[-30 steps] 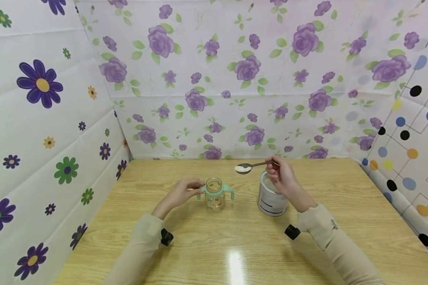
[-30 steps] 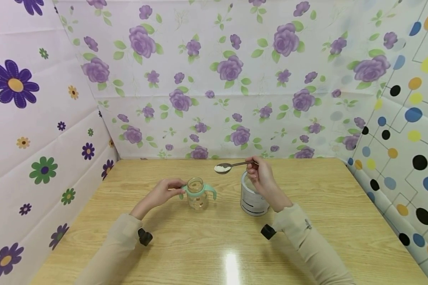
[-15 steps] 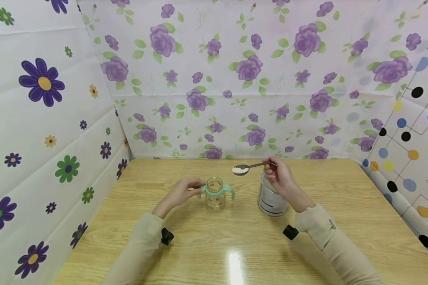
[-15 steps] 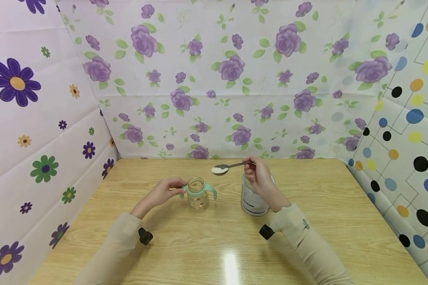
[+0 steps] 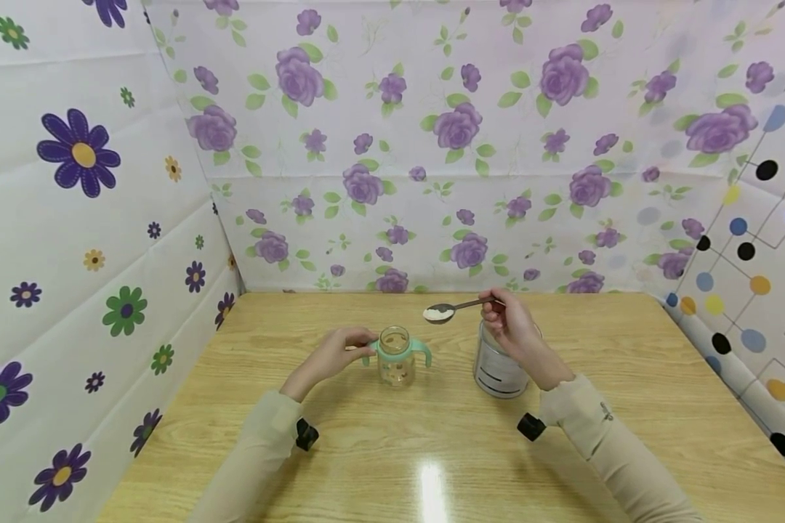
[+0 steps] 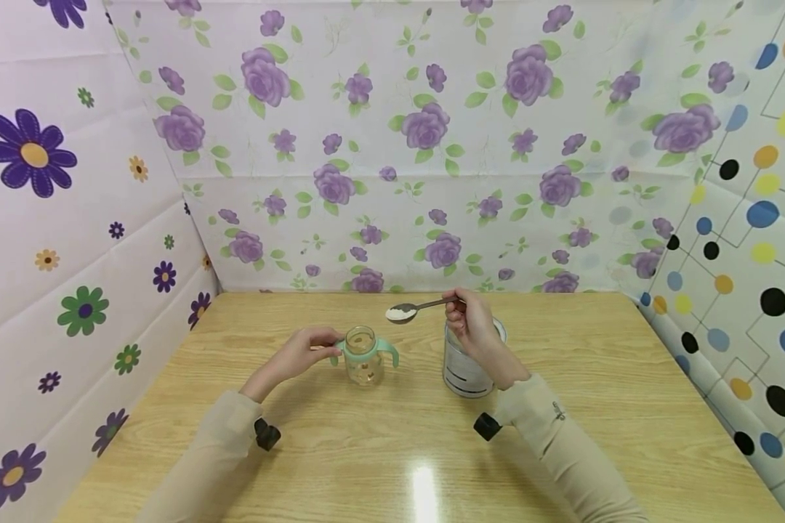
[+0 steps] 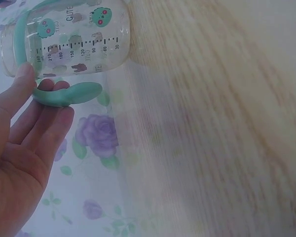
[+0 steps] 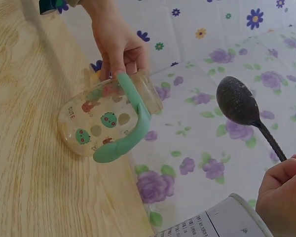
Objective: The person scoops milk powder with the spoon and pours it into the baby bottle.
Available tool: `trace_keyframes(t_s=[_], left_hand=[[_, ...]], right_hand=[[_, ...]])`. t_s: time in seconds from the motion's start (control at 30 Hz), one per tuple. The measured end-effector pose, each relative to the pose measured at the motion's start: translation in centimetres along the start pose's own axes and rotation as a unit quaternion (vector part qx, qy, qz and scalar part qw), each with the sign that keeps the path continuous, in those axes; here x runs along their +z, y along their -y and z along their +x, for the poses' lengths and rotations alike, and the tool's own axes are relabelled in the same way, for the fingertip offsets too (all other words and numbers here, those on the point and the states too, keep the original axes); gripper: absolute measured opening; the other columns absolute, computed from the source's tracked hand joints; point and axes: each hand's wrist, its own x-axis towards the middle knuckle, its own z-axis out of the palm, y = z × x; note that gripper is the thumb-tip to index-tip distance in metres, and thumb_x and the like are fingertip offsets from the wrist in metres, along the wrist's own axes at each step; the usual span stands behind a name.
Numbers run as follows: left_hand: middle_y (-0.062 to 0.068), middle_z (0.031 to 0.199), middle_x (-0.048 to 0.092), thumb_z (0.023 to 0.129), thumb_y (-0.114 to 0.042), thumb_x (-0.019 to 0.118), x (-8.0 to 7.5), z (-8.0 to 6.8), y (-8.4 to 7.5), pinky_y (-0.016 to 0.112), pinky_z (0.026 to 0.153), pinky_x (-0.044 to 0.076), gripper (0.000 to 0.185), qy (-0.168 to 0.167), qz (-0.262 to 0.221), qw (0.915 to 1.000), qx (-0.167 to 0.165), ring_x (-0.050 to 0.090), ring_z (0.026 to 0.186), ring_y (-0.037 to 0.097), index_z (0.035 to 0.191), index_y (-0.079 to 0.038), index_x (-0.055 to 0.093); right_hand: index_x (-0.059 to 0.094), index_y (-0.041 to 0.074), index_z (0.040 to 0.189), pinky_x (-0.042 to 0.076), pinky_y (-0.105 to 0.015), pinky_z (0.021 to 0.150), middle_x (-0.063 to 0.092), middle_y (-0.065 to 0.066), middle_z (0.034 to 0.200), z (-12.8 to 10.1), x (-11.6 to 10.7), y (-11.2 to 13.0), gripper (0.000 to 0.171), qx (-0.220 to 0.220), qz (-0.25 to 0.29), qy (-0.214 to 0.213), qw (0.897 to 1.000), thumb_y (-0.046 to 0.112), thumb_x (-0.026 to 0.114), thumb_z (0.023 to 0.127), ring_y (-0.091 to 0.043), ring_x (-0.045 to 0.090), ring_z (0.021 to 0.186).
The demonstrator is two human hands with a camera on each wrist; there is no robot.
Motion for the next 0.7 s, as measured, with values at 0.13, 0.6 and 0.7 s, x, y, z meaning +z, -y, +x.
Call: trace_keyframes(t_s=[0.13,0.6,0.7], left_hand=[[0.006,0.114,0.069,0.092,-0.021,0.066,0.02,0.03,0.07,0.033,0.089,0.056,0.030,0.000,-0.003,1.0000,0.002,0.066,0.105,0.021,0.120,-0.012,0.068],[0.007,0.113,0.070,0.092,-0.020,0.066,-0.06,0.06,0.07,0.037,0.089,0.056,0.029,0.002,-0.007,0.9999,0.009,0.066,0.103,0.022,0.120,-0.011,0.068],[0.007,0.113,0.070,0.092,-0.020,0.066,-0.07,0.05,0.09,0.039,0.089,0.056,0.029,0.003,-0.007,0.9999,0.008,0.066,0.103,0.021,0.120,-0.011,0.068]], right_hand=[[0.062,0.009,0.083,0.026,-0.012,0.040,0.053,0.004,0.063,-0.01,0.03,-0.03,0.042,-0.001,-0.009,0.002,1.000,0.019,0.030,0.107,-0.003,0.038,0.049],[0.063,0.007,0.082,0.028,-0.012,0.039,0.053,0.003,0.064,0.17,0.21,-0.24,0.043,0.001,-0.017,0.003,1.000,0.017,0.030,0.107,-0.003,0.041,0.048],[0.063,0.007,0.082,0.029,-0.012,0.039,0.054,0.003,0.064,0.18,0.34,-0.27,0.042,0.004,-0.016,0.000,1.000,0.017,0.031,0.107,-0.003,0.041,0.048]])
